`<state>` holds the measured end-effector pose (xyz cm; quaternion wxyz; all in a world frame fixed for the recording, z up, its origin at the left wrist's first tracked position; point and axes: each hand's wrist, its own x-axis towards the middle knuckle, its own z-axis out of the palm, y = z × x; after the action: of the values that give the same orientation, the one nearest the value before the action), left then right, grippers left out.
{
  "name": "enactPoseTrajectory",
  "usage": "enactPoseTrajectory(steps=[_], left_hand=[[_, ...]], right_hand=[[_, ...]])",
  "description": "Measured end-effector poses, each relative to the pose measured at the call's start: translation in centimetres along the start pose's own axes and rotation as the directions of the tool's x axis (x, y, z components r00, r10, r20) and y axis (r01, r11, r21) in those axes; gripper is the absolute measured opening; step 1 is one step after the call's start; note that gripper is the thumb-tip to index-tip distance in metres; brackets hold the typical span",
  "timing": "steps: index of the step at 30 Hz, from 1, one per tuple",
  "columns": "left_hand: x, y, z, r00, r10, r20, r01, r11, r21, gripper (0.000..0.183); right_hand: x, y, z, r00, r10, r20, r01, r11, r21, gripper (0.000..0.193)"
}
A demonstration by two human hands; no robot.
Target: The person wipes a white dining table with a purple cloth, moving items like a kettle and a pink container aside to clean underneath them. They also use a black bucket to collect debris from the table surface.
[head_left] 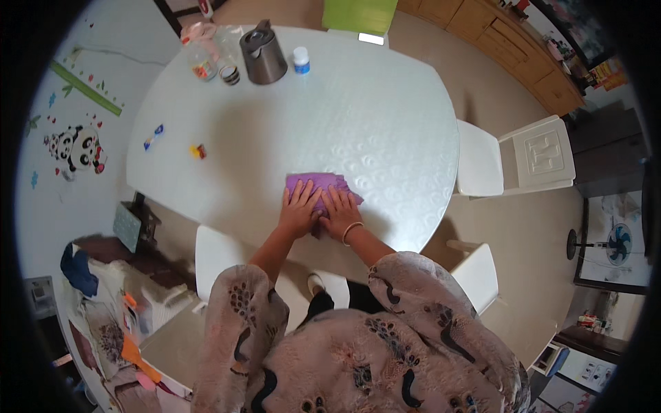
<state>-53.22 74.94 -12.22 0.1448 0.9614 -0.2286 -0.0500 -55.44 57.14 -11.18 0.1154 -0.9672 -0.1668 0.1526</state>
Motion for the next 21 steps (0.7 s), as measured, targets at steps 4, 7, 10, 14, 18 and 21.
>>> enactPoseTrajectory(steps=[4, 7, 10, 14, 18, 21], left_hand=[[6.6, -1.2, -1.3, 0.993, -0.077, 0.089, 0.070, 0.994, 0.084, 0.066], [12.3, -1.5, -1.0, 0.996, -0.080, 0.038, 0.076, 0.993, 0.085, 0.065], [17.2, 0.0, -0.2, 0.991, -0.137, -0.008, 0.137, 0.988, 0.071, 0.065], [20.0, 2.2, 0.7, 0.977, -0.206, -0.053, 0.208, 0.977, 0.050, 0.065], [18.7, 3.8, 1.6, 0.981, -0.193, -0.025, 0.195, 0.979, 0.068, 0.065], [15.1, 5.8, 2.2, 0.979, -0.203, 0.020, 0.203, 0.979, 0.036, 0.065]], right_hand=[[5.9, 3.3, -3.0, 1.000, -0.014, 0.023, 0.013, 0.997, 0.078, 0.075], [9.8, 7.2, -4.5, 1.000, -0.029, -0.008, 0.029, 0.999, 0.042, 0.073], [12.5, 11.2, -6.8, 1.000, -0.012, 0.025, 0.011, 1.000, 0.012, 0.071], [13.5, 14.5, -8.6, 0.997, -0.048, 0.065, 0.046, 0.998, 0.040, 0.071], [11.5, 14.7, -7.7, 0.999, -0.032, 0.025, 0.031, 0.999, 0.018, 0.071], [7.7, 14.3, -6.7, 0.998, -0.060, 0.015, 0.060, 0.998, 0.034, 0.073]])
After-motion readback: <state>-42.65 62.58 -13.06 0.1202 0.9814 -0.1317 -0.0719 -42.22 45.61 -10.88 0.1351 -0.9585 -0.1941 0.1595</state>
